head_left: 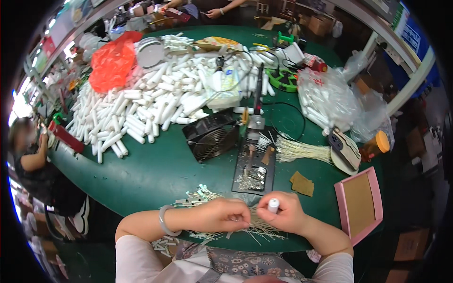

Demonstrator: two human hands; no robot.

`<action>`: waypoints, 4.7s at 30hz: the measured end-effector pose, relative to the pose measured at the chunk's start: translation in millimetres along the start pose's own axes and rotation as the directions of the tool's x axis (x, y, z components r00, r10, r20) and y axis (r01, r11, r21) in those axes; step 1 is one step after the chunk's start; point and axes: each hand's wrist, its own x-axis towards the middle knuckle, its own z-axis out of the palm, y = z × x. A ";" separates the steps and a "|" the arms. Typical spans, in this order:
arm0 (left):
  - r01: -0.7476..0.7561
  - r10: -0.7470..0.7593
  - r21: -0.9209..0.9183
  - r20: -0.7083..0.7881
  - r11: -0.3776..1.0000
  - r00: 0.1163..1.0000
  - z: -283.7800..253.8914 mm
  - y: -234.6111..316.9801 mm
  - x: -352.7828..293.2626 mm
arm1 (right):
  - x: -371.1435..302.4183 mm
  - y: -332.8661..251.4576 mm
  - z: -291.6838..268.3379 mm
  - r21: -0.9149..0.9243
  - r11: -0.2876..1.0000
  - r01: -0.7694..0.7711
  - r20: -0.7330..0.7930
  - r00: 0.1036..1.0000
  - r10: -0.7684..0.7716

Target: The person assembles electronic components by threading wires into plastic tubes and soldering the connections to the tubes using a soldering iron and solder wire.

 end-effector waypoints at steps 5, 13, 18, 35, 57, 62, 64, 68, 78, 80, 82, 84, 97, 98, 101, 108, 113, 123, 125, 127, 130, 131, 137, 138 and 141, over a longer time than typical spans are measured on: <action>0.024 -0.027 -0.038 -0.103 0.999 0.994 3.4 3.2 -3.1 | -0.5 4.1 2.4 -0.106 0.991 0.081 0.058 0.995 -0.075; -0.087 0.091 0.027 -0.244 0.996 0.965 11.6 -10.6 0.4 | -5.7 8.5 10.0 -0.176 0.961 0.212 0.079 0.976 -0.201; -0.126 0.152 0.119 -0.246 0.985 0.957 9.3 -9.5 -1.9 | -4.6 2.5 15.6 -0.182 0.974 0.134 0.064 0.990 -0.124; -0.012 0.025 0.057 -0.234 0.998 0.972 3.7 -7.4 1.1 | 3.3 9.1 7.5 -0.199 0.933 0.300 0.074 0.954 -0.291; 0.003 -0.120 -0.249 -0.458 0.969 0.881 -9.5 -3.2 0.3 | 3.8 15.9 12.7 -0.092 0.991 -0.093 -0.002 0.996 0.093; 0.056 -0.205 -0.371 -0.375 0.927 0.904 5.5 -4.6 -6.2 | -10.4 14.1 12.4 -0.199 0.979 -0.040 0.120 0.991 0.064; 0.018 -0.146 -0.332 -0.364 0.943 0.920 6.7 -18.1 -1.4 | -10.4 29.0 16.1 -0.151 0.988 0.027 0.115 0.993 -0.010; 0.034 -0.202 -0.430 -0.349 0.902 0.915 16.0 -10.0 -8.8 | -7.3 15.9 16.4 -0.040 0.997 0.066 0.115 0.992 -0.061; 0.035 -0.132 -0.262 -0.363 0.964 0.922 8.7 -17.2 -4.6 | -4.7 18.6 16.7 -0.117 0.993 -0.009 0.111 0.994 0.022; 0.001 -0.093 -0.262 -0.340 0.965 0.936 11.7 -22.6 -4.3 | -8.6 16.8 17.5 -0.099 0.994 -0.039 0.128 0.990 0.052; -0.056 -0.046 -0.260 -0.370 0.964 0.928 14.5 -28.2 -3.8 | -9.0 15.3 17.3 -0.080 0.997 -0.010 0.109 0.994 0.019; -0.069 -0.040 -0.285 -0.360 0.956 0.932 17.2 -29.8 -3.1 | -11.7 16.2 16.9 -0.074 0.997 0.015 0.114 0.993 -0.007; -0.067 -0.036 -0.255 -0.376 0.965 0.926 14.2 -26.2 3.2 | -7.2 13.1 15.7 -0.111 0.988 0.106 0.100 0.990 -0.095; -0.069 -0.032 -0.253 -0.373 0.965 0.927 13.4 -27.6 3.9 | -6.5 11.5 15.7 -0.114 0.987 0.113 0.091 0.991 -0.103; -0.111 0.014 -0.214 -0.411 0.970 0.912 17.3 -30.5 2.9 | -7.6 16.6 16.4 -0.106 0.988 0.112 0.124 0.987 -0.098; -0.114 -0.025 -0.365 -0.355 0.924 0.935 16.6 -30.9 1.8 | -9.1 17.1 17.5 -0.089 0.992 0.095 0.108 0.991 -0.085; -0.116 -0.033 -0.416 -0.335 0.902 0.942 15.6 -29.2 2.4 | -9.7 14.3 15.9 -0.106 0.992 0.071 0.139 0.989 -0.056; -0.053 -0.068 -0.450 -0.247 0.892 0.967 11.2 -26.0 1.3 | -9.2 15.3 17.2 -0.108 0.990 0.089 0.136 0.988 -0.074; -0.049 -0.075 -0.468 -0.243 0.882 0.967 11.0 -26.9 1.3 | -8.6 14.2 17.4 -0.113 0.989 0.095 0.138 0.987 -0.079; -0.073 -0.055 -0.467 -0.256 0.881 0.965 12.0 -28.5 1.4 | -8.8 15.4 17.5 -0.106 0.989 0.100 0.142 0.986 -0.085; -0.050 -0.082 -0.501 -0.239 0.864 0.968 11.9 -25.3 1.1 | -9.1 16.0 17.4 -0.102 0.989 0.107 0.147 0.985 -0.091; -0.049 -0.083 -0.502 -0.238 0.864 0.968 11.5 -25.4 1.2 | -8.9 15.9 17.4 -0.103 0.989 0.108 0.149 0.985 -0.092; -0.057 -0.072 -0.483 -0.245 0.874 0.967 11.3 -24.1 -0.6 | -9.6 13.8 19.0 -0.098 0.986 0.138 0.146 0.982 -0.123; -0.052 -0.077 -0.482 -0.244 0.875 0.967 11.6 -24.5 -0.9 | -10.0 13.4 18.7 -0.100 0.986 0.136 0.145 0.982 -0.121; -0.045 -0.079 -0.447 -0.255 0.893 0.964 12.6 -25.4 -0.5 | -11.4 12.5 18.0 -0.120 0.986 0.119 0.158 0.982 -0.099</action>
